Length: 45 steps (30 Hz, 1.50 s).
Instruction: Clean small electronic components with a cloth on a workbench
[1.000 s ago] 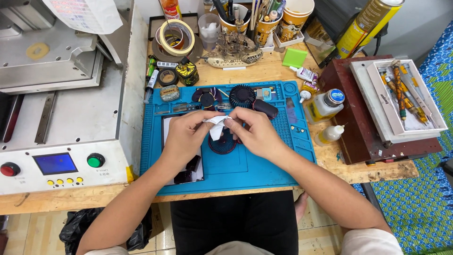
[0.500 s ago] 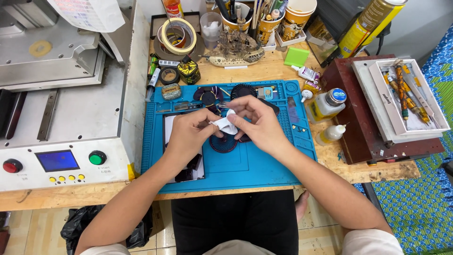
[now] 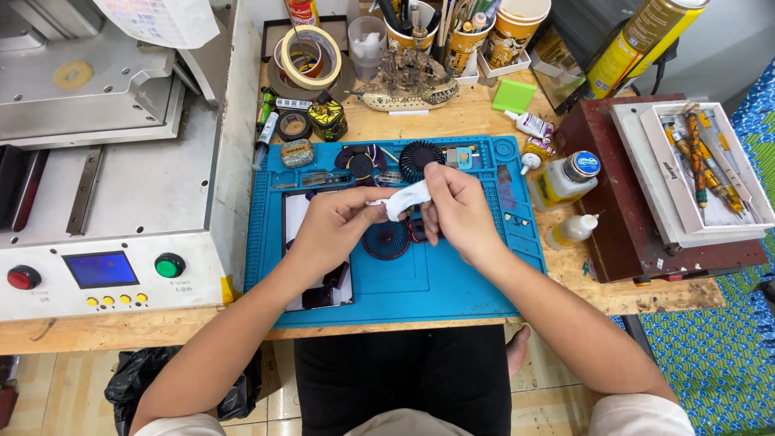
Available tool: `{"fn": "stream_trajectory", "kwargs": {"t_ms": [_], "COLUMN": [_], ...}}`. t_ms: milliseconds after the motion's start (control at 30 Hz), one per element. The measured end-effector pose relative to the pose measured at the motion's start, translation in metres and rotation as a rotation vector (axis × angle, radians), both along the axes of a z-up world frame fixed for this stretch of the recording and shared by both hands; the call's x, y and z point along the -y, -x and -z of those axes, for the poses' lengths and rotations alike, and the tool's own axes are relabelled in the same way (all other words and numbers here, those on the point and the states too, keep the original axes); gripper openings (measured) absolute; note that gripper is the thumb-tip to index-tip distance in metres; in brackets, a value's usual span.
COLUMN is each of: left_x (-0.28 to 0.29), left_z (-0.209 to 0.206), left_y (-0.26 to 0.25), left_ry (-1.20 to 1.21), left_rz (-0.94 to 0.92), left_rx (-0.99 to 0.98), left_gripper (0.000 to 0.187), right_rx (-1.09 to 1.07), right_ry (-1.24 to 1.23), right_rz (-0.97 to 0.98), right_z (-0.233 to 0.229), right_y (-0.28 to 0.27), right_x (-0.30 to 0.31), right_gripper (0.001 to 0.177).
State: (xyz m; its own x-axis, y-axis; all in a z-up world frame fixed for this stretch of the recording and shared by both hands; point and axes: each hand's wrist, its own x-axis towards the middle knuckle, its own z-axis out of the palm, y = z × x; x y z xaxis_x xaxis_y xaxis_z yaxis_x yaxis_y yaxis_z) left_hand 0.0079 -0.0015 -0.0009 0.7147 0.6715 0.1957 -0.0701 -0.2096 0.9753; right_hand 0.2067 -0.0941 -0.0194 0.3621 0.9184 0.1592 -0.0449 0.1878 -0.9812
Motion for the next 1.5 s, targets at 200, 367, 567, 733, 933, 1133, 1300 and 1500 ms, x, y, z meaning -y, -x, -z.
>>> {"fn": "stream_trajectory", "kwargs": {"t_ms": [200,367,567,733,933,1133,1300,1500], "left_x": [-0.009,0.0,0.012,-0.006,-0.007,-0.002,-0.022,-0.011], "left_z": [0.014,-0.005,-0.013,0.0,-0.004,-0.011,0.006,0.032], "left_y": [0.006,0.004,0.003,0.007,0.006,0.007,0.01,0.008], "left_ry": [-0.013,-0.101,-0.02,-0.172,-0.21,-0.23,-0.839,-1.109], "left_rz": [-0.096,-0.062,0.055,-0.017,-0.037,-0.047,0.125,0.178], "left_rx": [-0.009,-0.041,-0.02,-0.041,-0.05,-0.018,-0.399,-0.571], "left_gripper": [0.019,0.016,0.03,0.012,0.013,0.036,0.042,0.118], "right_rx": [0.02,-0.018,-0.03,-0.1,0.02,0.145,-0.091,-0.04], "right_ry": [-0.051,-0.019,-0.044,-0.075,-0.01,-0.086,-0.071,0.041], "right_rz": [-0.244,-0.177,-0.044,-0.066,-0.171,0.033,0.176,0.101], "right_z": [0.0,0.013,0.014,-0.001,0.015,0.002,-0.025,-0.025], "right_y": [0.002,-0.009,-0.012,-0.007,-0.017,-0.028,-0.033,-0.033], "right_x": [0.004,0.0,-0.001,0.001,-0.001,0.0,0.002,0.004], "right_gripper": [0.041,0.022,0.038,0.031,0.016,0.025,0.035,0.026]}}
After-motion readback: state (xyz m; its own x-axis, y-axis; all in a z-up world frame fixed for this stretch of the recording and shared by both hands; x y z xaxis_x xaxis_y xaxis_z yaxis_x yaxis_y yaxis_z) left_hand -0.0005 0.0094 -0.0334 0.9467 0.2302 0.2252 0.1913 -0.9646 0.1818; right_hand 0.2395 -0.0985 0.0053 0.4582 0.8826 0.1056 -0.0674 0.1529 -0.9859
